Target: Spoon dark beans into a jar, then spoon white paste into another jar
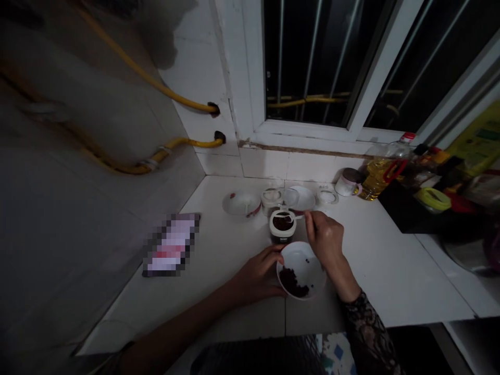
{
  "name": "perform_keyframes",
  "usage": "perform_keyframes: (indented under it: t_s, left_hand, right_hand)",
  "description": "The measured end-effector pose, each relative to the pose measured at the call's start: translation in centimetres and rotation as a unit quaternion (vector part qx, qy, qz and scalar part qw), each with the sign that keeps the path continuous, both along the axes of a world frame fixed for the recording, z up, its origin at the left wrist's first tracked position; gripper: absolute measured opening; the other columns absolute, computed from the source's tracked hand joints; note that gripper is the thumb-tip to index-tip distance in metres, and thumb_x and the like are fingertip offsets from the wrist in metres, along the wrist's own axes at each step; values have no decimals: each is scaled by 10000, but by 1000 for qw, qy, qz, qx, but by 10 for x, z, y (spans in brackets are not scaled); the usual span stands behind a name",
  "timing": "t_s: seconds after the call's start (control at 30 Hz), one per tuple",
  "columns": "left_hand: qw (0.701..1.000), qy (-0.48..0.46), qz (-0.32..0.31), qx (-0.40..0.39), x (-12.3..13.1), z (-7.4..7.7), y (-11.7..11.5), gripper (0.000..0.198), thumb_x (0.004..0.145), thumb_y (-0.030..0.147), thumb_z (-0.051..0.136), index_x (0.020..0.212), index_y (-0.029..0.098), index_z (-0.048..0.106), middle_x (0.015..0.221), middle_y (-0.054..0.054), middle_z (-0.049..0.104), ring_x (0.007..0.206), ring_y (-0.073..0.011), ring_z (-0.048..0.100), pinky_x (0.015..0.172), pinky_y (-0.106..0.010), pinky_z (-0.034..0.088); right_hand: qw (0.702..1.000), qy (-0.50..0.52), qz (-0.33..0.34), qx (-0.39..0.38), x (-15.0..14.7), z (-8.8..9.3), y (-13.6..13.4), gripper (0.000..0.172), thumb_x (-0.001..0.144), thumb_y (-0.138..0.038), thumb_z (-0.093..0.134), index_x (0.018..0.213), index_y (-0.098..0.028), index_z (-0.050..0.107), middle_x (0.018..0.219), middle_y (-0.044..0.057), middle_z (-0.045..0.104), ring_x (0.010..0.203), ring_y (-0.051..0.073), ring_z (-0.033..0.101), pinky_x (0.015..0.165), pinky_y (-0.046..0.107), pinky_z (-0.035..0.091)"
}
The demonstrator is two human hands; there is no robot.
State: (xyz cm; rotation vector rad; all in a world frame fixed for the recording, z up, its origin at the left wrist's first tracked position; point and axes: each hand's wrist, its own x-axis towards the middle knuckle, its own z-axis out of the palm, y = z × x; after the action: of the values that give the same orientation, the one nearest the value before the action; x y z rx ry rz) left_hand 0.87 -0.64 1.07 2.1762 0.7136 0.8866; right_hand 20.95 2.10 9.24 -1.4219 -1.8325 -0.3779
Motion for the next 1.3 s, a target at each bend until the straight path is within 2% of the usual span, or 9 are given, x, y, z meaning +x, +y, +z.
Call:
perform_keyframes:
  t_s: [0.17,0.37,0.47,0.73,0.83,0.93,1.03,1.17,1.3]
  left_hand:
    - [1000,-6,0,10,0,0,0,528,659,414,845,1021,213,518,1334,-118,516,1229,-263,517,1002,-381,455]
    - [1000,4,-1,3,0,2,-1,516,673,430,834,1026,211,526,1321,-123,522,1222,-262,520,1003,-387,456]
    - [1000,-2,-1,12,0,1,0,529,666,428,840,1028,208,523,1323,-130,517,1218,-262,522,1000,-387,457]
    - [1000,-8,-4,25,-1,1,-1,463,696,411,821,1003,211,539,1321,-109,522,1212,-246,525,994,-363,466]
    - [999,-18,-5,33,-1,-1,0,425,704,418,813,963,199,557,1329,-123,516,1216,-252,527,992,-362,473]
    - [997,-43,-5,58,0,-4,1,417,691,440,818,910,189,569,1309,-136,538,1201,-261,544,970,-359,487]
    - [994,-62,-11,86,0,-3,1,392,728,465,784,898,183,570,1326,-151,538,1204,-260,548,963,-359,492]
    - [987,-59,-17,146,-1,4,0,366,796,490,714,931,176,584,1357,-173,522,1238,-264,527,996,-381,475]
    - [978,-43,-23,202,-3,6,-1,362,826,503,675,934,167,592,1363,-189,518,1254,-275,512,1010,-415,469]
  right_hand:
    - [979,-181,19,97,1,3,-2,354,986,-276,455,684,-177,612,561,17,598,500,123,472,559,256,328]
    - [956,-252,118,95,-2,11,-2,296,982,-221,482,720,-164,606,577,9,581,529,122,467,606,255,338]
    - [953,-265,109,98,-3,12,-1,307,986,-223,475,713,-167,604,578,7,582,527,123,477,600,253,346]
    - [971,-188,64,130,4,15,-10,270,965,-216,505,719,-168,606,569,13,595,508,121,495,567,248,385]
    - [990,-74,76,94,9,13,-28,243,963,-195,489,754,-172,609,607,18,617,535,119,547,557,234,414]
    - [992,-2,128,19,15,7,-49,198,947,-163,509,777,-175,611,607,8,603,529,112,550,534,225,416]
    - [985,-47,163,-25,20,-2,-65,188,946,-160,511,797,-166,625,607,17,607,517,119,537,523,234,410]
    - [983,-108,145,-15,18,-14,-73,215,955,-172,503,784,-158,633,628,36,637,527,127,551,538,247,409]
    - [978,-114,166,-44,14,-18,-81,250,972,-213,478,790,-167,643,648,39,665,529,128,564,540,250,410]
